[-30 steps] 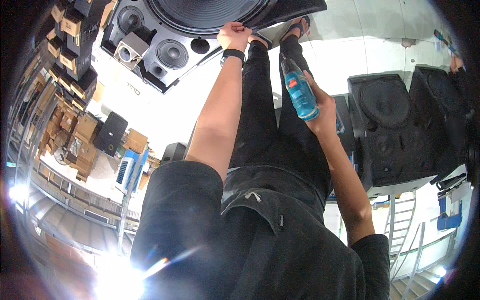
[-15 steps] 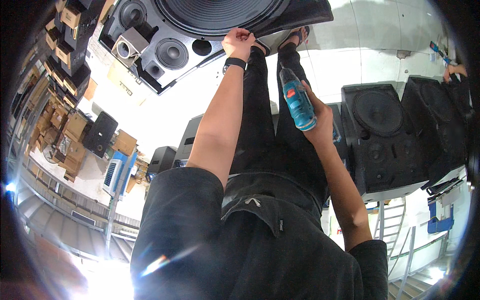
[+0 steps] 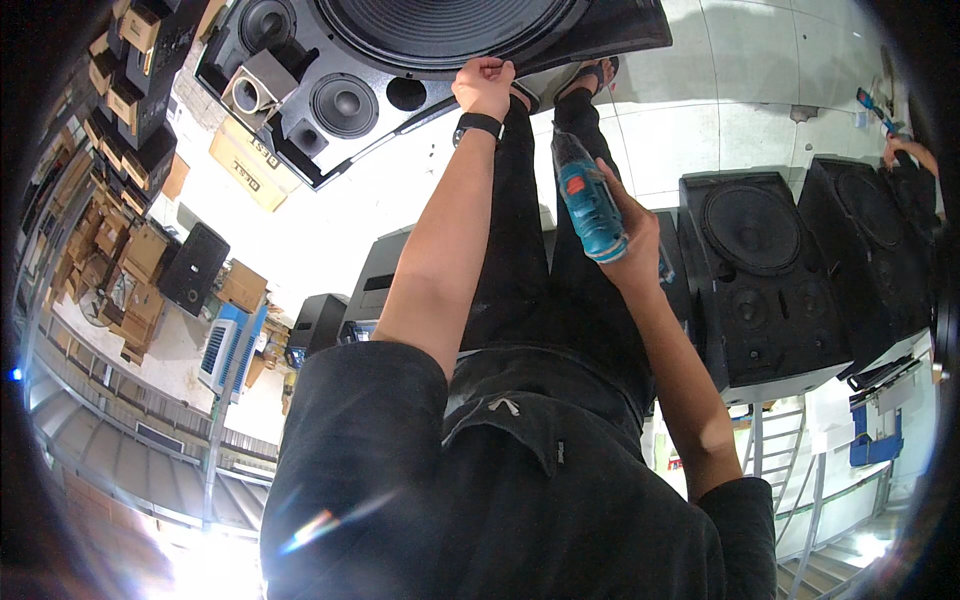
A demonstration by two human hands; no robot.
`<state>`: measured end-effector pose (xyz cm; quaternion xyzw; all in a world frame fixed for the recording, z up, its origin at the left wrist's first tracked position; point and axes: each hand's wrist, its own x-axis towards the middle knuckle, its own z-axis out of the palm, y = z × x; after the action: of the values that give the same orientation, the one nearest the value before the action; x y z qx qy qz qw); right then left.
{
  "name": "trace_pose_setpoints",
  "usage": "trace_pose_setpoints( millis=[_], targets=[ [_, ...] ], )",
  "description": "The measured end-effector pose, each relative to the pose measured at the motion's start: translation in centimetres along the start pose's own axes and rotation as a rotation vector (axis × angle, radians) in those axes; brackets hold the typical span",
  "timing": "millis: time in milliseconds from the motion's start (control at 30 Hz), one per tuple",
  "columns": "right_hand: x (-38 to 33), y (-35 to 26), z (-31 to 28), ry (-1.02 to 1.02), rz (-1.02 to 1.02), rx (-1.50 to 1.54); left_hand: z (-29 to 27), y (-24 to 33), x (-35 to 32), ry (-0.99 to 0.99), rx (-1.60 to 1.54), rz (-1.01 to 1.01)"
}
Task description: The person uses a cordless drill to fasten screws into the frame of a large speaker. They repeatedly position screws and drive them in around the speaker's perimeter, occasionally repositioning the speaker to access different sides.
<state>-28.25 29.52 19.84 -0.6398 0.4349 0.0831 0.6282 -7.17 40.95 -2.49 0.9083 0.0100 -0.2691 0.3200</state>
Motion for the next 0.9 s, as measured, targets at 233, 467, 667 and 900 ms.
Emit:
trace_pose_setpoints(
  millis=[233, 467, 667, 900],
  targets=[
    [-0.2, -0.2, 0.2, 0.016, -0.012, -0.051, 1.1, -1.2, 1.2, -0.006, 0.058, -0.197],
    [-0.3, 0.1, -0.5, 0.002, 0.009, -0.062, 0.5, 0.0, 0.9, -0.104, -0.376, -0.511],
    [-0.4, 0.6, -0.8, 0.072, -0.107, 0.028, -5.3, 3.9, -3.5, -0.552, -0.789, -0.682],
    [-0.1, 0.1, -1.5, -0.027, -0.161, 0.268, -8.7, 6.9, -6.0, -0.549, -0.889, -0.623]
  ],
)
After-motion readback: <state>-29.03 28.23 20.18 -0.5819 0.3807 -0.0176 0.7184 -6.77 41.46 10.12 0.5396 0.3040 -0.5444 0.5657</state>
